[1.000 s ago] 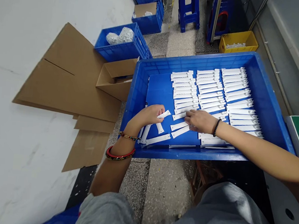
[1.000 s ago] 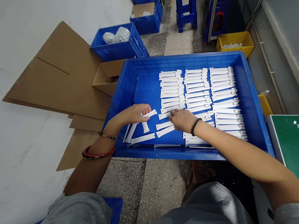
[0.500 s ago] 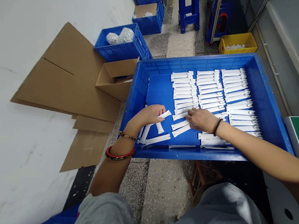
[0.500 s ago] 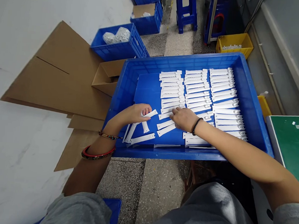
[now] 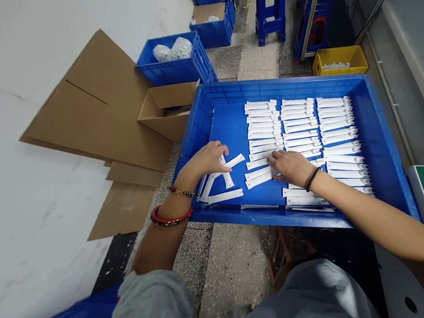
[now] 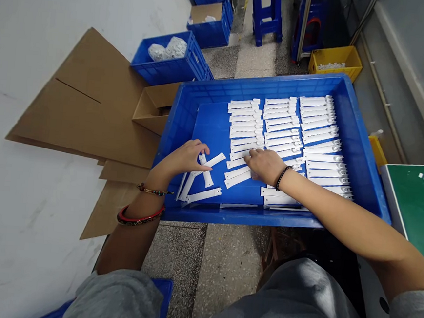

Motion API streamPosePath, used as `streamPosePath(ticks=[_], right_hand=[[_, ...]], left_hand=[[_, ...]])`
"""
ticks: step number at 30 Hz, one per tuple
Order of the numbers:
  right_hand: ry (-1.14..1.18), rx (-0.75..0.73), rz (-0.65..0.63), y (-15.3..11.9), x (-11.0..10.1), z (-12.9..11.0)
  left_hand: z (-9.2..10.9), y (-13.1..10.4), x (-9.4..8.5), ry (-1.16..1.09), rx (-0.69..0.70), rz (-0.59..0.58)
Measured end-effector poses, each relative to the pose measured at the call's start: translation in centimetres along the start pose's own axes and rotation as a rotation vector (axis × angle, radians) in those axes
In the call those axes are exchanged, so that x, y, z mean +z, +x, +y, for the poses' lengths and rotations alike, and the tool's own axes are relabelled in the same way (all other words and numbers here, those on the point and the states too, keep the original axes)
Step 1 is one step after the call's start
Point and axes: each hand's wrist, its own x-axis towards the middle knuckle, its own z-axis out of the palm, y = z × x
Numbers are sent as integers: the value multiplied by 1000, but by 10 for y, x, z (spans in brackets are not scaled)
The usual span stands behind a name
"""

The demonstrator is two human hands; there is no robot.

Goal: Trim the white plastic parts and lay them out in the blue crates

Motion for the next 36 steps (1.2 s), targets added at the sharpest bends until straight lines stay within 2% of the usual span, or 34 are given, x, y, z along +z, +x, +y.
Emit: streamPosePath(ticks=[3,6,10,15,19,21,24,26,27,29,31,32,33,36], right_hand=[[3,14,-10,0,0,-1],[9,13,-7,0,0,-2],[23,6,-7,3,3,-2],[51,38,21,3,5,0],[82,56,75,2,4,-1],[200,65,160,4,6,-3],[610,17,290,9,13,-4],[803,-17,321,12,17,-3],[837,-23,328,13,18,-2],[849,-41,335,12,18,1],[855,-90,304,10,17,4],[850,-115,276,9,16,5],[827,-133,248,8,15,5],[642,-157,176,7,16,4]], left_hand=[[-2,0,0,6,-30,-48],[0,1,-1,-48,16,-85],[4,1,-2,-92,73,-61],[9,-1,-5,-145,62,-66],[17,-3,-9,-256,148,18],[24,-3,-10,-328,232,53],[34,-2,-8,-428,313,35],[38,-1,-8,-475,330,10],[38,-1,-9,-496,320,23],[34,-1,-11,-531,243,133],[25,-3,-14,-525,98,274],[20,-4,-14,-493,22,299],[14,-5,-13,-439,-41,280],[0,-6,-6,-254,-121,91]])
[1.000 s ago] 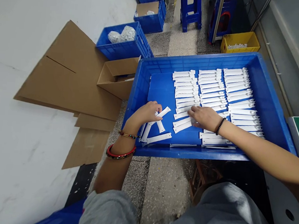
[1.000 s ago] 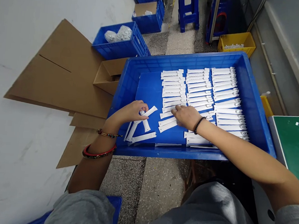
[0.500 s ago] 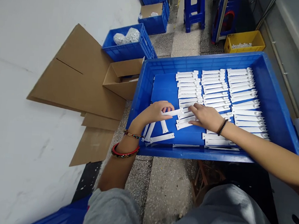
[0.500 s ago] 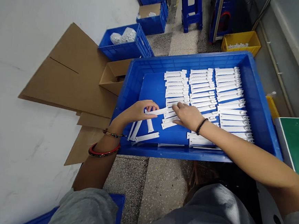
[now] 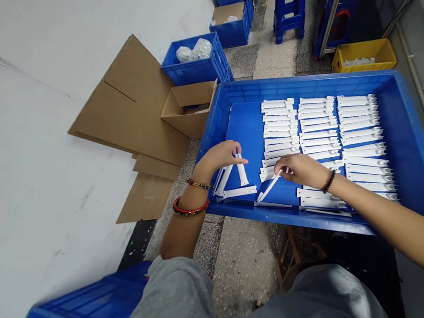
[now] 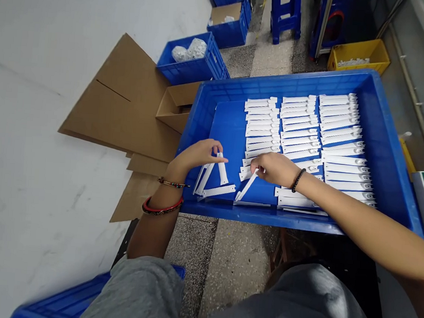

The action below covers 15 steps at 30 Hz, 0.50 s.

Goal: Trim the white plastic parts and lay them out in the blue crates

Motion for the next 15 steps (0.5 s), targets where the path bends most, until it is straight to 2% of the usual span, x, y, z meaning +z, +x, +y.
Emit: streamPosePath(ticks=[2,5,12,15], right_hand=[[-127,-12,-60,0,2,-2],[-196,-46,-129,0,2,-5],[-156,-95,-254,-4,-3,-12],[-252,-201,-204,-3,4,-14]], left_hand=[[-7,2,5,57,13,-65],[-10,6,12,55,61,-81],[-1,11,16,29,161,28],[2,12,17,-13,140,18]])
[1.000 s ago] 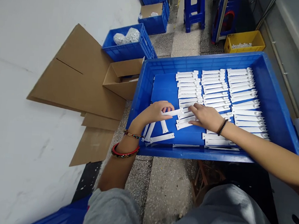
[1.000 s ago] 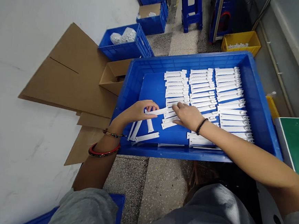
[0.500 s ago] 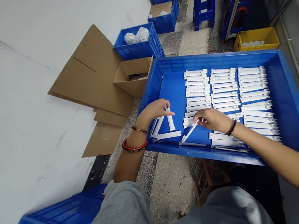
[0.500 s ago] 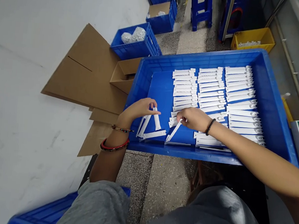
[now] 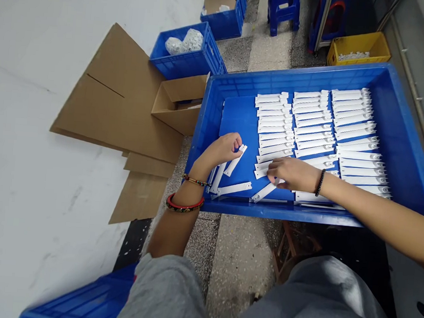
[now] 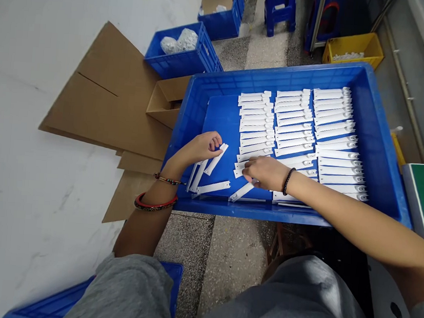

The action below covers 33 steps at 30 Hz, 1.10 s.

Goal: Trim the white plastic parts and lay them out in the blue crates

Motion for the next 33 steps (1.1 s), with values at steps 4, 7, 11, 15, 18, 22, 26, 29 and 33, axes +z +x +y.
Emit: streamPosePath(ticks=[4,7,11,15,18,22,26,29,33], right_hand=[[-62,-153,107,12,21,-11],[-63,-238,55,21,34,-20],[7,-168,47,18,30,-18],[84,-99,148,8,14,-7],[44,-192,69,11,18,-10],[-20,-237,-33,20,28,-20],[164,-150,100,11,9,-16],[410,-137,326,-1,-18,-4],[486,-41,550,-8,-39,11]], left_hand=[[0,2,5,22,-34,-47],[0,2,6,31,-9,-59],[7,2,2,-12,11,10],[20,1,-7,-119,51,160],[27,0,-12,-169,123,223],[33,-3,-15,-254,160,151],[37,-6,-13,-426,157,-8],[42,-9,-10,-504,193,-104],[52,-12,-4,-479,273,-227]])
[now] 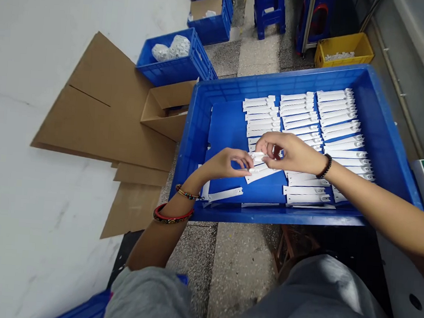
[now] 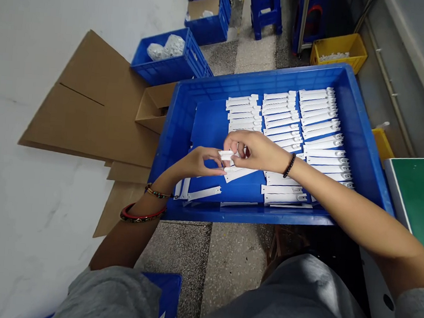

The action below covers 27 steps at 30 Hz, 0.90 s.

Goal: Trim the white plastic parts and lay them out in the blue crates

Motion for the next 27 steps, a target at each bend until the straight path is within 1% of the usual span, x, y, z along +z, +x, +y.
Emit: streamPosePath(ticks=[2,4,8,11,14,16,19,21,23,27], right_hand=[[-12,59,38,1,-2,4],[4,100,38,1,0,7],[122,168,-19,-1,2,5],[259,229,-84,-2,-3,1],[296,246,-97,-2,-10,0],[252,224,-135,-2,-13,-1],[162,142,-292,-3,-11,-2],[60,90,-392,-4,-4,-4],[-102,61,-481,-5,7,-6],[-437,66,-667,-10,30,-7]], left_hand=[[4,2,8,38,44,-77],[6,4,15,78,71,-120],[5,8,26,93,41,-172],[2,10,25,76,29,-185],[-1,6,13,157,-26,-142],[-5,0,1,208,-128,-158],[-10,-13,-14,232,-324,-256],[-12,-19,-18,264,-425,-305],[-13,-20,-16,330,-469,-322],[-13,-13,-8,483,-472,-310]])
